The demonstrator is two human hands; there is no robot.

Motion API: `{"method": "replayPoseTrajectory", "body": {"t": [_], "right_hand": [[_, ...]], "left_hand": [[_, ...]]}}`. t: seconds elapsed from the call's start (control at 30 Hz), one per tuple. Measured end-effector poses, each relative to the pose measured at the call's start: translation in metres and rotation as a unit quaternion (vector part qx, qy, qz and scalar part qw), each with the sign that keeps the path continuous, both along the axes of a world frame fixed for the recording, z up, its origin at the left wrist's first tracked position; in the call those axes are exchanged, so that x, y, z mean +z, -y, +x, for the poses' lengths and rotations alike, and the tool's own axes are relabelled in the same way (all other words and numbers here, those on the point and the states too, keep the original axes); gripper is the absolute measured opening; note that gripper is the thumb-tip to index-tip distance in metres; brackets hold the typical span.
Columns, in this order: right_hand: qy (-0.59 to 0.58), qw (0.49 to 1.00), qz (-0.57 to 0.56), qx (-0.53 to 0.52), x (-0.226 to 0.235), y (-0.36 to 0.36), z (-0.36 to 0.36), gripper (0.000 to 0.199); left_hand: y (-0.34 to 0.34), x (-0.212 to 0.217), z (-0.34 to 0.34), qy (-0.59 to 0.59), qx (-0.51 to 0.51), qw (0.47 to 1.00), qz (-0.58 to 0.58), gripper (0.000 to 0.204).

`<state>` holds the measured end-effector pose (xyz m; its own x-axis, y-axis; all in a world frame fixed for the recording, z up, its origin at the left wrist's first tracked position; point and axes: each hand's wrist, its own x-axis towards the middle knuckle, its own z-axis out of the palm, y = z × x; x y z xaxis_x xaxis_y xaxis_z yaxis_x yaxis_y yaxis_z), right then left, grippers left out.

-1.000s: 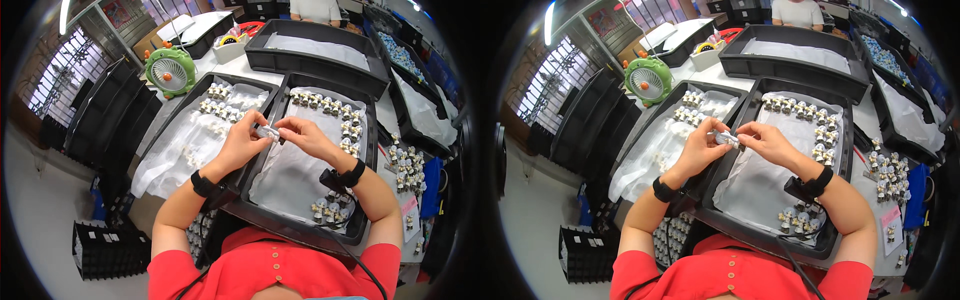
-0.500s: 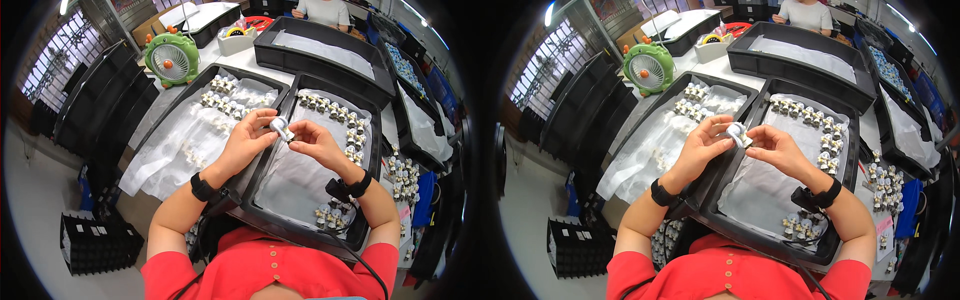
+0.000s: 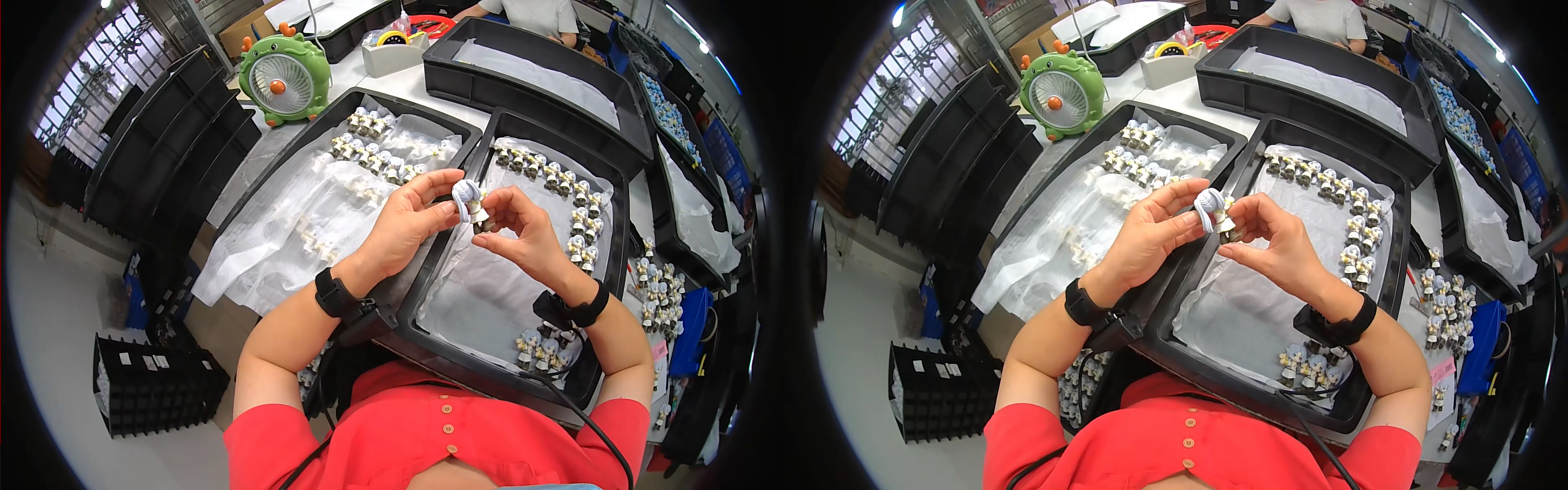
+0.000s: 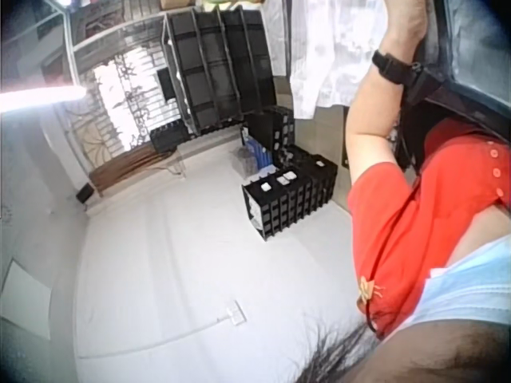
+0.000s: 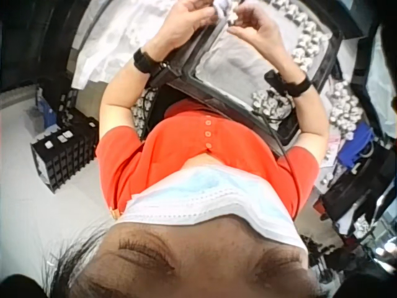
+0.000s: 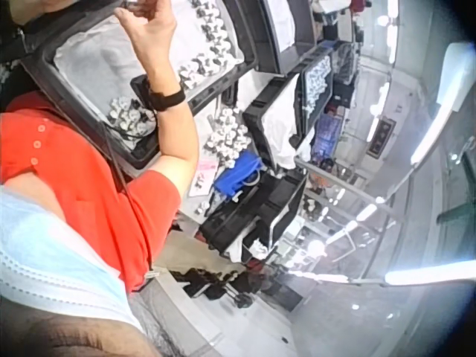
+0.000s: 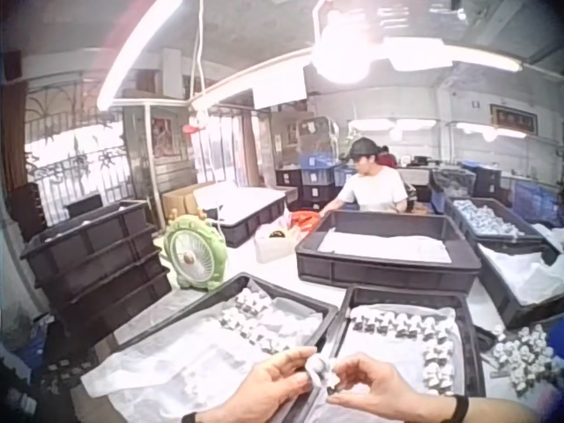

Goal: The person picks up small figurines from a tray, inspects them, and uses a tool to adjust or clean parts of the figures. The person handles the figurines one at a time, placing them back into the tray after manipulation.

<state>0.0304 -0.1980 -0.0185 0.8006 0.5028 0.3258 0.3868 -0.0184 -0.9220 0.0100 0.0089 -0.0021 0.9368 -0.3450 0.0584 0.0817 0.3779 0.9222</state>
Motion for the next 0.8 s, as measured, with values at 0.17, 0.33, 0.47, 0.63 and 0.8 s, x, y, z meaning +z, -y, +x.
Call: {"method": "replayPoseTrajectory", "body": {"t": [0.17, 0.33, 0.47, 0.63, 0.8], "right_hand": [[-0.031, 0.999, 0.025, 0.011, -0.0004, -0.0004, -0.0014, 0.037], [-0.037, 0.999, 0.031, 0.012, 0.0018, -0.0022, -0.0026, 0.036], [-0.046, 0.998, 0.031, 0.011, 0.003, -0.0013, -0.0024, 0.036], [-0.063, 0.997, 0.039, 0.007, 0.0002, -0.0004, -0.0006, 0.036], [-0.052, 0.998, 0.034, 0.001, 0.0028, -0.0006, -0.0009, 0.038]], "left_hand": [[0.0002, 0.0037, -0.0025, -0.015, -0.015, 1.0, 0.004, 0.047], [-0.001, 0.0005, -0.0008, -0.013, -0.026, 1.0, -0.003, 0.047], [-0.0015, 0.0014, -0.0003, -0.011, -0.016, 1.0, 0.007, 0.047], [-0.0012, 0.0014, -0.0002, -0.018, 0.0, 1.0, 0.003, 0.046], [-0.0001, 0.0017, 0.0002, -0.014, 0.002, 1.0, -0.011, 0.045]]}}
